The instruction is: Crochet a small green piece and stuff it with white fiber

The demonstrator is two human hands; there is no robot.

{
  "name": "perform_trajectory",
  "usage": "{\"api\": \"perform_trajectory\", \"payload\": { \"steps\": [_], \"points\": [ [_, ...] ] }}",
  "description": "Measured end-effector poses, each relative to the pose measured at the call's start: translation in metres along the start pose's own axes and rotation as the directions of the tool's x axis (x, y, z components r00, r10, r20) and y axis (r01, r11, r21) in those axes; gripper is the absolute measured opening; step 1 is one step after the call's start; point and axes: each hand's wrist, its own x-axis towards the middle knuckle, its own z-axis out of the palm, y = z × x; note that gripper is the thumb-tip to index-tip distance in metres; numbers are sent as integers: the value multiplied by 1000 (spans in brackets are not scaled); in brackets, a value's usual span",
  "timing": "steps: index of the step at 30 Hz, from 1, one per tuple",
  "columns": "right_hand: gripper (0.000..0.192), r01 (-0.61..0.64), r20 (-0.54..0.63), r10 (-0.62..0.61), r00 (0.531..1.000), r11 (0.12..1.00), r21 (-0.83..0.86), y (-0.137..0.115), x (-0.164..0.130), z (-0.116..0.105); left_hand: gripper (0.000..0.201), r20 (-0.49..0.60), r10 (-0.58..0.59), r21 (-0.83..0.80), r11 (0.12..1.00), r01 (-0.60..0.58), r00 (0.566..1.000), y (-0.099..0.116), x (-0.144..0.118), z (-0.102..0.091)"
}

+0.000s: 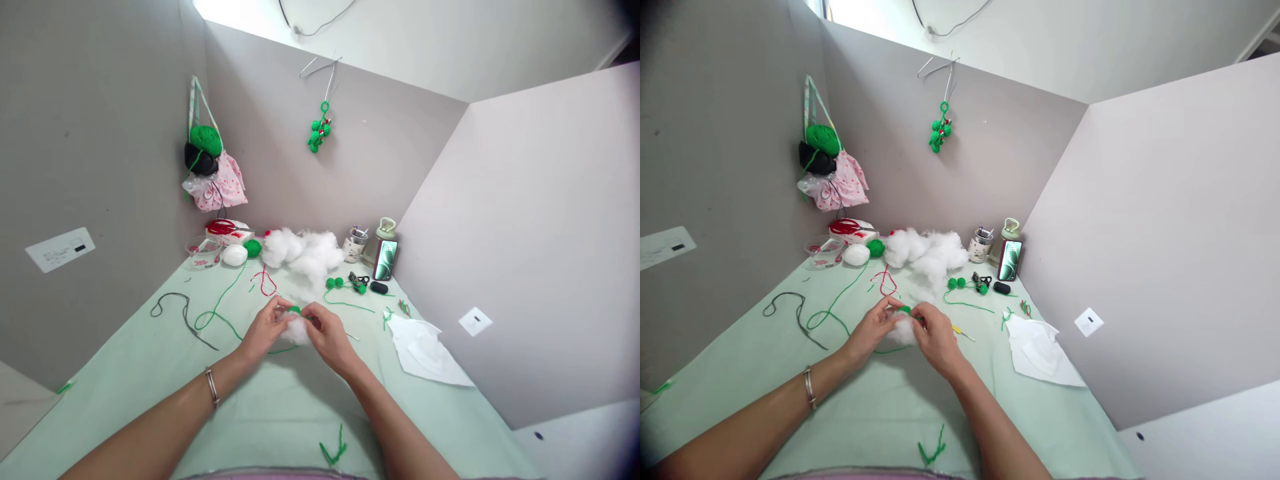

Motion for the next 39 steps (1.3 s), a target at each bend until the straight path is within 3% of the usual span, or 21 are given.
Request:
{"api": "perform_trajectory", "payload": {
  "steps": [7,13,17,21,29,34,39],
  "points": [
    [5,36,64,-34,997,999,-34,-11,-6,9,20,-100,11,28,1000,-8,995,-7,2,0],
    [13,-85,17,86,996,995,-50,2,2,8,24,-58,-83,-69,995,79,995,-1,-6,7],
    [22,-88,12,89,996,996,-19,9,6,1,37,-18,-75,-120,990,73,997,6,-8,6],
    [16,-80,15,80,997,997,2,10,7,0,39,18,-84,-96,992,86,996,7,-4,4],
    [6,-4,43,6,999,999,-44,-5,-6,12,21,-62,73,71,995,-68,995,1,4,-1],
    [5,-61,30,63,998,997,-50,-2,-3,18,9,-64,91,138,987,-81,994,1,0,-2],
    [13,-128,-34,127,991,991,-49,7,5,10,25,36,72,92,993,-75,997,1,-1,0]
  ]
}}
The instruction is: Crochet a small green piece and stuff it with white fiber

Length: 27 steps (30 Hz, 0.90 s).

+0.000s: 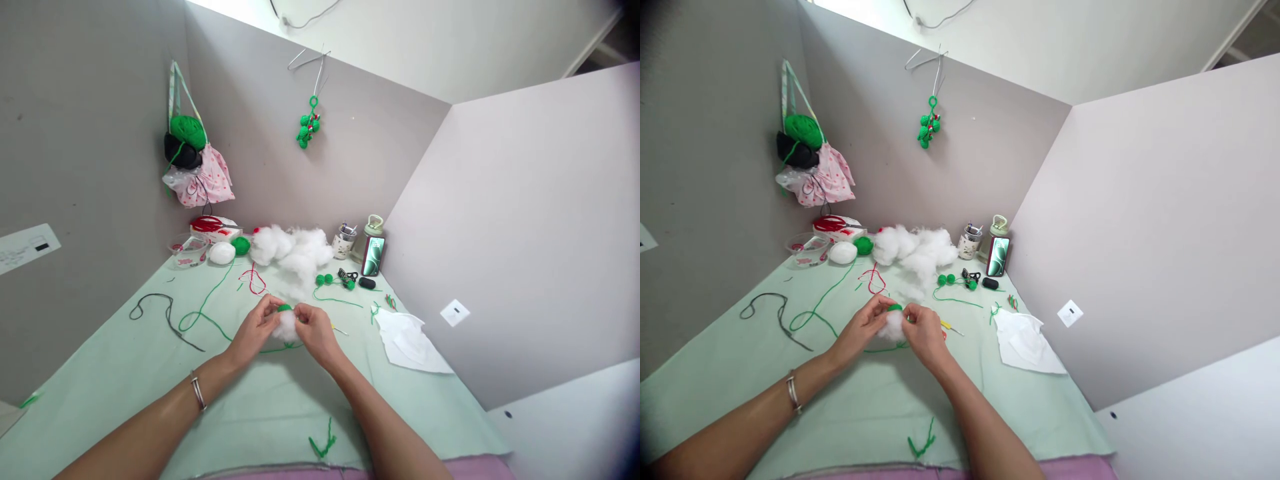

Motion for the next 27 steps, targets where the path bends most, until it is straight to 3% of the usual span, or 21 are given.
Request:
{"api": "perform_trajectory", "payload": {
  "steps": [3,6,11,16,22,27],
  "points": [
    [19,-9,11,9,1000,1000,26,3,2,-4,39,57,-25,-33,999,27,998,-2,4,-2],
    [21,14,66,-18,998,998,61,-1,0,-5,40,68,-53,-42,998,56,996,-5,7,-4],
    [13,89,102,-95,990,994,65,-17,-12,-2,26,-22,-20,-14,1000,20,1000,-5,8,-6],
    [6,61,101,-67,993,996,66,-17,-12,4,21,-102,10,12,1000,-9,995,-7,6,-4],
    [11,-18,25,16,1000,996,83,-2,1,6,26,-16,-80,-61,995,79,997,-5,-1,2],
    [16,-15,51,9,999,994,112,-3,1,-2,36,48,-85,-43,995,87,995,-7,2,-1]
  ]
}}
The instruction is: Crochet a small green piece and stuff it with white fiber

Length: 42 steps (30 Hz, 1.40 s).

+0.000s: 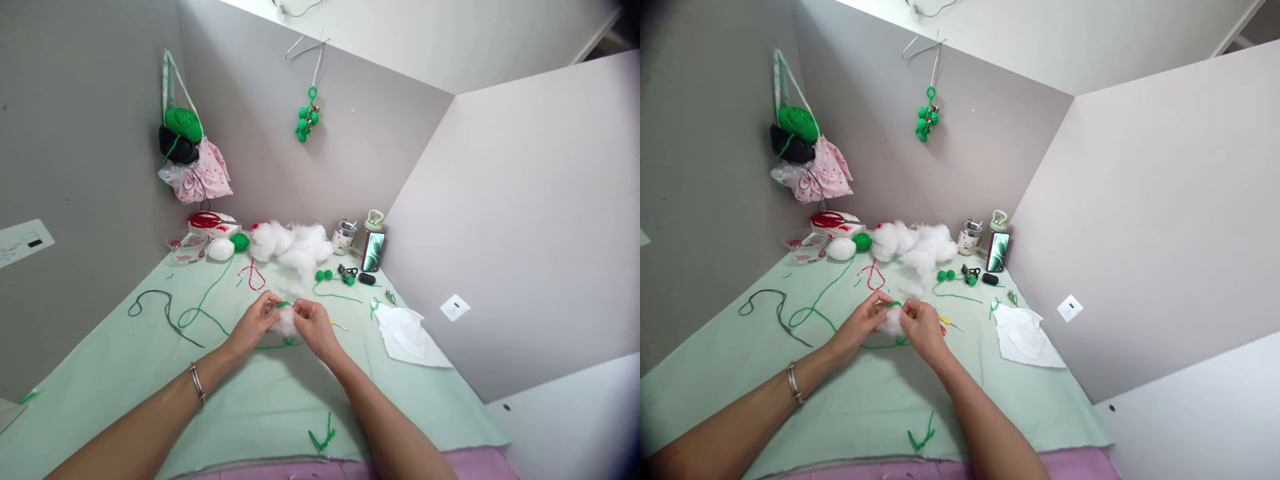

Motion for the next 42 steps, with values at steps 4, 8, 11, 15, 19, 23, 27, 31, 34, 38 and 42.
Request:
{"api": "perform_trajectory", "payload": {
  "steps": [4,8,11,15,19,23,27,31,34,38,42],
  "points": [
    [12,47,65,-48,997,999,12,-10,-7,-3,32,-52,46,63,997,-42,998,-4,6,-5],
    [7,63,92,-63,994,998,4,-14,-12,4,25,-151,139,145,982,-117,979,-7,8,-7],
    [10,30,70,-31,997,999,21,-10,-9,10,20,-160,171,163,976,-145,972,-6,5,-5],
    [11,-15,-7,15,1000,1000,24,-2,-2,12,14,-114,146,120,984,-132,983,1,-2,0],
    [19,-29,-51,30,998,999,15,1,-1,8,23,-65,125,77,990,-120,990,7,-5,2],
    [25,-20,-9,20,1000,999,28,-3,-4,3,30,-36,125,64,990,-122,992,9,-2,0],
    [19,14,64,-17,998,999,51,-13,-9,0,25,-79,144,75,988,-138,986,8,1,-2],
    [16,30,88,-34,996,998,49,-19,-14,6,18,-172,159,92,985,-145,972,6,1,1],
    [19,14,57,-17,998,999,44,-16,-12,11,15,-193,107,69,993,-96,975,5,-1,4],
    [26,-12,-19,12,1000,1000,27,-4,-5,13,17,-126,13,-13,1000,-15,992,7,-5,5],
    [31,-13,-66,14,998,1000,21,3,2,6,36,-69,-2,-86,996,-3,998,10,-6,3]
  ]
}}
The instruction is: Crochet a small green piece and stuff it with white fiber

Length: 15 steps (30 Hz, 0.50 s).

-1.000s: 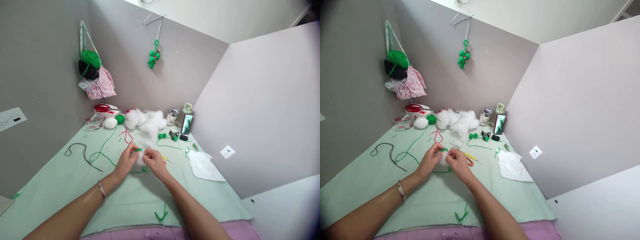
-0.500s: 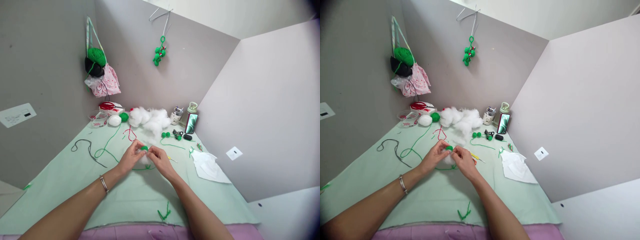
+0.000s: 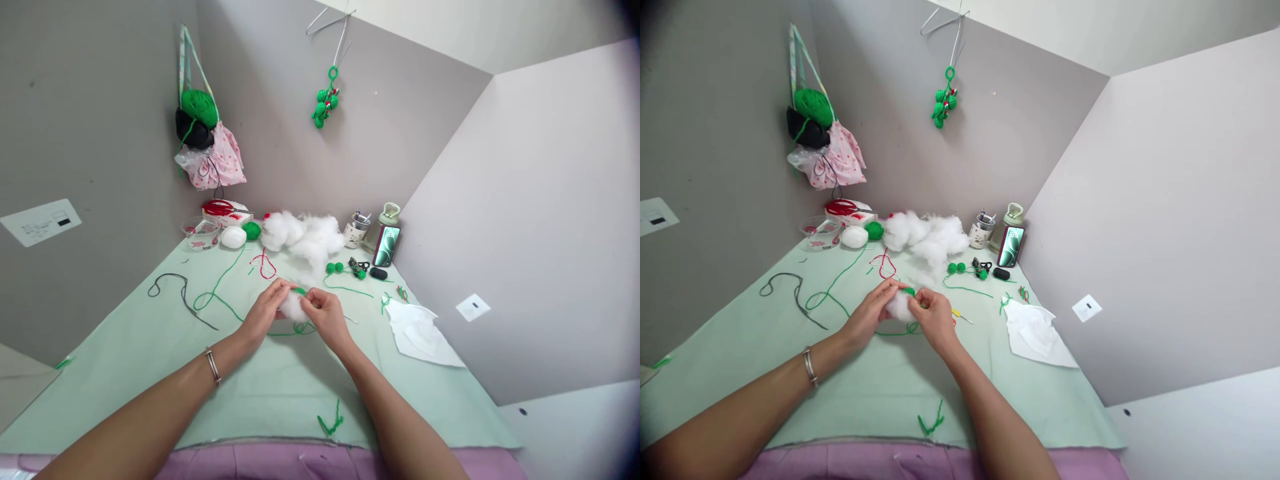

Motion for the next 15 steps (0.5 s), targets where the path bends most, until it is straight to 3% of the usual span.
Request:
{"api": "perform_trajectory", "payload": {
  "steps": [4,10,15],
  "points": [
    [33,9,32,-9,999,1000,3,0,1,-6,40,27,1,7,1000,-2,1000,-2,4,-2],
    [21,57,131,-58,990,998,14,-13,-13,-3,23,-75,114,107,989,-106,991,-6,8,-4],
    [32,21,105,-26,994,998,52,-12,-11,5,19,-110,192,153,973,-174,975,-6,5,-2]
  ]
}}
